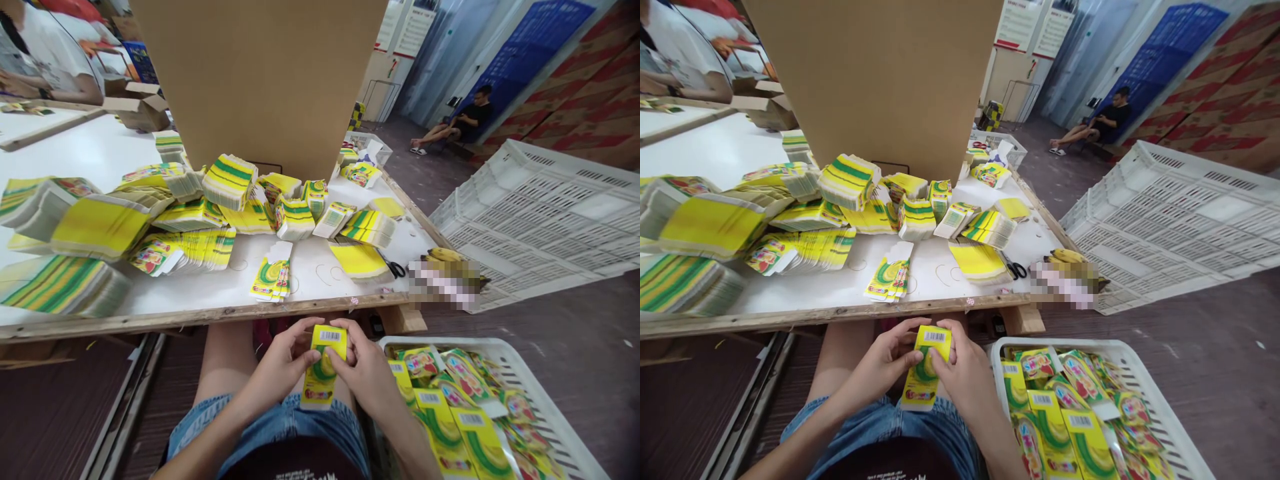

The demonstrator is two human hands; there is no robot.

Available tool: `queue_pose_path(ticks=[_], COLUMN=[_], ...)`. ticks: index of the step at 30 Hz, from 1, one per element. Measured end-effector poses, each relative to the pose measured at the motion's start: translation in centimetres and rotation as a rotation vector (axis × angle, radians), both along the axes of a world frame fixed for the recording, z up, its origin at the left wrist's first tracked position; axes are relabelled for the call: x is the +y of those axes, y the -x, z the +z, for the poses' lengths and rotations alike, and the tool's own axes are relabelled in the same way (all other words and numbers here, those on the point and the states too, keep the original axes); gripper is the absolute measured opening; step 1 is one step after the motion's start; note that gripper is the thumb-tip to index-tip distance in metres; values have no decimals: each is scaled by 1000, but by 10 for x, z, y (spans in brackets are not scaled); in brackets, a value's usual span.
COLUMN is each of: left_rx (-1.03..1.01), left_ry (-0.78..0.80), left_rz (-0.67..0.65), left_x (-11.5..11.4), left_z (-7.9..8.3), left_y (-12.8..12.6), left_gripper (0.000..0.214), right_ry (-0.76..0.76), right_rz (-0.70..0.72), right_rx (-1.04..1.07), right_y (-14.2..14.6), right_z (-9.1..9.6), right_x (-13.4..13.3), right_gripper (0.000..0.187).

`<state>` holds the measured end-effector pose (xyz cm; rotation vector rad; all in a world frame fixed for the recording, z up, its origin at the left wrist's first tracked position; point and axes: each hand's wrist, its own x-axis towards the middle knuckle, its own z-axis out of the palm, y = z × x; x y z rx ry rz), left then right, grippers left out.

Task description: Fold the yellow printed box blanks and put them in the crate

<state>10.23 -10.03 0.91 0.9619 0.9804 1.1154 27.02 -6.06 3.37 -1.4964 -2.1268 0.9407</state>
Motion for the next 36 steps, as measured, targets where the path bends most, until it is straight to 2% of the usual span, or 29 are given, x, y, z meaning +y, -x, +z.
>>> queue_pose_path(ticks=[4,7,10,13,15,17,18,20,21,23,24,26,28,30,32,34,36], left_rx=[-39,-69,-71,-26,49,210,338,696,914,1272,1307,1335,1308,1260,1193,1065,765], left_ry=[7,22,12,-11,-55,-135,-177,-232,-213,-59,-23,12,-3,-38,-87,-142,-199], left_rz=[28,28,9,5,-34,-24,29,254,402,536,567,595,618,631,626,607,549], left_x=[3,4,4,2,5,14,21,38,47,62,68,73,72,65,53,37,18], left_z=[-1,0,0,1,4,7,7,3,0,-11,-16,-24,-25,-20,-9,4,15], left_y=[3,4,-1,-11,-15,-9,-2,22,37,65,78,95,103,101,90,73,51], left_gripper=[51,47,45,45,43,39,37,37,38,42,40,29,17,11,13,15,17], right_ry=[0,7,-35,40,76,29,-3,-143,-215,-258,-244,-184,-107,-110,-136,-228,-308], right_rz=[15,12,-55,-103,-117,-124,-120,-156,-199,-224,-208,-154,-68,-30,1,8,21], right_rx=[93,233,327,416,419,291,167,-97,-198,-281,-275,-217,-148,-39,76,180,231], right_y=[-4,-12,-15,-12,-20,-43,-60,-100,-118,-143,-147,-135,-103,-63,-26,3,23], right_z=[0,-5,-14,-18,-14,-5,-1,5,5,1,-2,-7,-7,-2,5,10,10], right_x=[-2,-2,-2,-3,-3,-1,0,2,2,0,-1,-5,-8,-8,-8,-8,-8], right_gripper=[41,36,30,27,25,23,23,24,25,27,26,25,22,16,15,19,36])
